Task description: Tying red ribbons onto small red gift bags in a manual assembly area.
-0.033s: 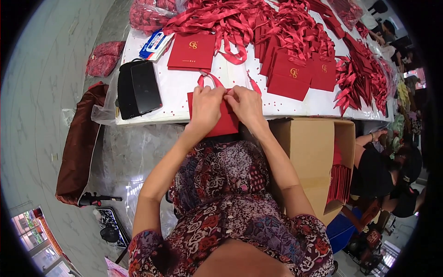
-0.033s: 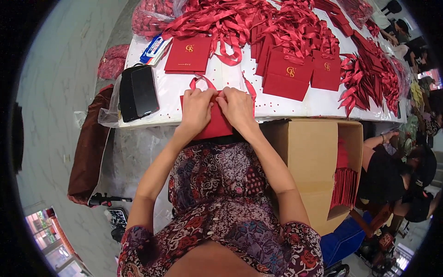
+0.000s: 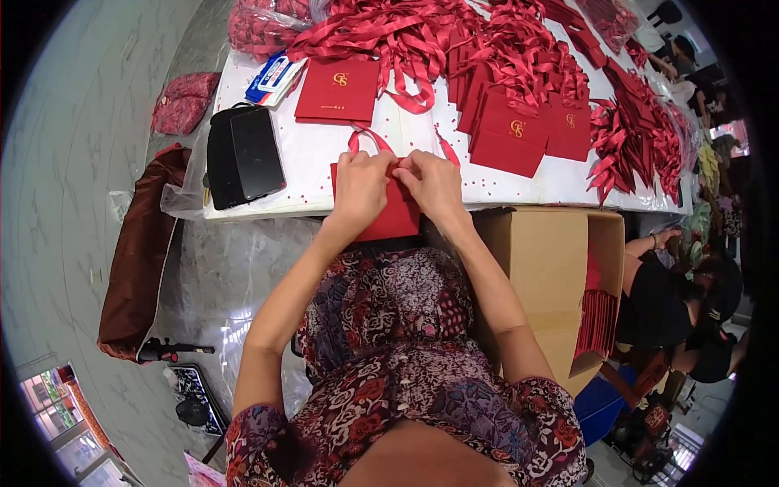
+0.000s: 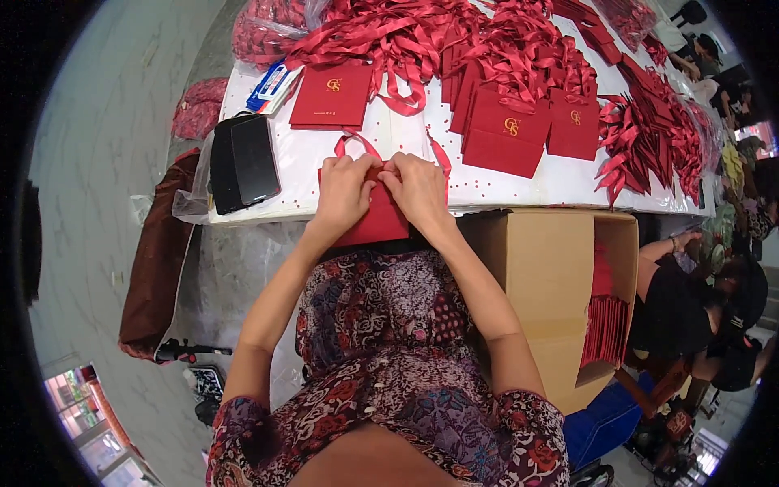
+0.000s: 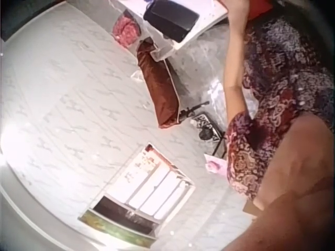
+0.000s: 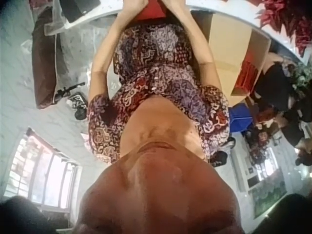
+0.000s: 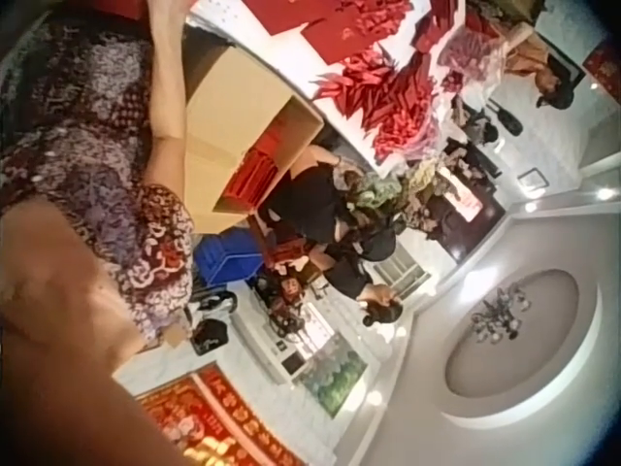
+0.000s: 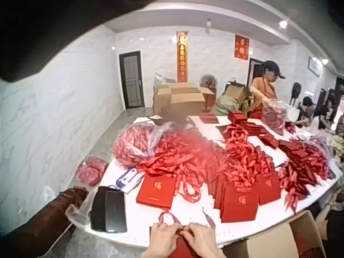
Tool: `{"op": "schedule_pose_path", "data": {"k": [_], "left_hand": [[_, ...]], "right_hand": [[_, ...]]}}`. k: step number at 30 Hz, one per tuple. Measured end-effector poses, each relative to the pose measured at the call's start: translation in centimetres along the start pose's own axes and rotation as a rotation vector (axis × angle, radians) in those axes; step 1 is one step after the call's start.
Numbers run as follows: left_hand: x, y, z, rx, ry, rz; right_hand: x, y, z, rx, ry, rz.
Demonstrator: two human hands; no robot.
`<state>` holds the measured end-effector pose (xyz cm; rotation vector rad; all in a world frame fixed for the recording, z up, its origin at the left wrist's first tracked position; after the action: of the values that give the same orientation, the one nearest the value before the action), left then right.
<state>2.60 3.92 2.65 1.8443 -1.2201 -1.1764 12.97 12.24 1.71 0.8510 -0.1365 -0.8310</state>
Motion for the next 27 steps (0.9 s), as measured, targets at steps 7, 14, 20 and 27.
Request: {"op": "schedule_pose_path", "data": {"k": [7, 14, 20, 27], "left_hand": [[-0.5, 1.3, 1.5, 0.242, 0.074, 0.137], [-0.9, 3.3, -0.1, 0.082, -0.109, 0.155], [-0.9, 3.5, -0.7, 0.03, -0.283, 0.1], [-0.7, 3.9, 0.4, 0.082, -0.189, 0.08]], "right_hand": [[-0.2, 0.4, 0.2, -0.203, 0.002, -0.022], [-2.3, 1.0, -1.9, -0.247, -0.117, 0.298], [-3.5, -1.3, -3.3, -0.617, -0.179, 0.649], [-4.3, -3.7, -3.6, -0.573, -0.302, 0.417]]}}
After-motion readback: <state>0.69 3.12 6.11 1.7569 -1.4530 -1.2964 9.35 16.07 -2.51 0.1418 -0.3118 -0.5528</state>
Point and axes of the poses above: each hand's wrist, its own x-axis away from the middle knuckle, its own y-axis out of the back of the hand, z = x × y, the point moved 6 cm from there along -x, towards the middle knuckle, and after that the axes turned 3 degrees about z, right-handed, at the moved point
